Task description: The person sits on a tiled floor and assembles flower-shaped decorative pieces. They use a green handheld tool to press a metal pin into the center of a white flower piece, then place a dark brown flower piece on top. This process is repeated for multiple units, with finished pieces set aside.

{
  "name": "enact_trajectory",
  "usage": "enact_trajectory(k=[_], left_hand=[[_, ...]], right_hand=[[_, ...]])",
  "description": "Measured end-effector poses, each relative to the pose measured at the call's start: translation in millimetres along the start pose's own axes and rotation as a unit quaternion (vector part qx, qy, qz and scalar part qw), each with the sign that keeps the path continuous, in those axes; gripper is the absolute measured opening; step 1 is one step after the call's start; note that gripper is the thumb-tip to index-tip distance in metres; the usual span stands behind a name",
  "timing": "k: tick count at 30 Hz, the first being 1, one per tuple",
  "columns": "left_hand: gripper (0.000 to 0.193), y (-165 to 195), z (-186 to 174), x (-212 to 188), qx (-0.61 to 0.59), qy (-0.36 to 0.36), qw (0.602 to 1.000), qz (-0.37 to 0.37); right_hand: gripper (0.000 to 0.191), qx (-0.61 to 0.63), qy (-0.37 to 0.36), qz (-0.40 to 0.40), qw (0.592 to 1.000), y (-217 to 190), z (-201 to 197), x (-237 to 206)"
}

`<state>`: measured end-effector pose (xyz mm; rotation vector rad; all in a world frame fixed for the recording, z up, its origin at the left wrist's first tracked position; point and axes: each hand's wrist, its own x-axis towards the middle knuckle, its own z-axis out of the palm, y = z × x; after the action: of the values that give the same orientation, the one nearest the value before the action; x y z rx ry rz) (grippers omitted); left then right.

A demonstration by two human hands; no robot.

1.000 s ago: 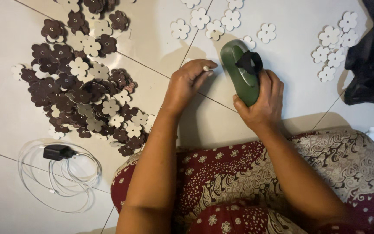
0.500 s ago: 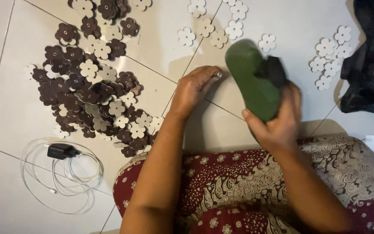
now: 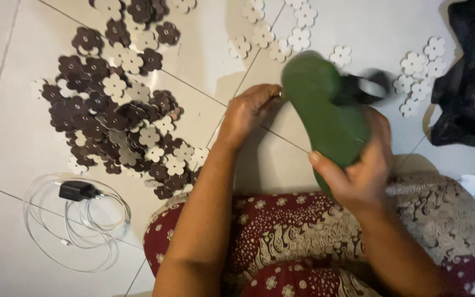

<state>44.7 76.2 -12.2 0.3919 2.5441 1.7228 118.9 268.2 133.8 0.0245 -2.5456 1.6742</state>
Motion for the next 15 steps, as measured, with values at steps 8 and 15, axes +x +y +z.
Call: enact_trajectory(k=[8,15], left_hand=[[0.021,2.2,-6.6,-3.4,0.043,-0.069,0.994,-0.079],[0.02,-10.1,-2.5,-2.9,0.019,-0.006,1.0,-0.003]], right_hand=[[0.061,-0.165,-0.042,-0.179,0.969,10.3,8.2,11.0],[0.071,-0.009,0.007,0.102,0.995,46.0,2.0,-7.9]])
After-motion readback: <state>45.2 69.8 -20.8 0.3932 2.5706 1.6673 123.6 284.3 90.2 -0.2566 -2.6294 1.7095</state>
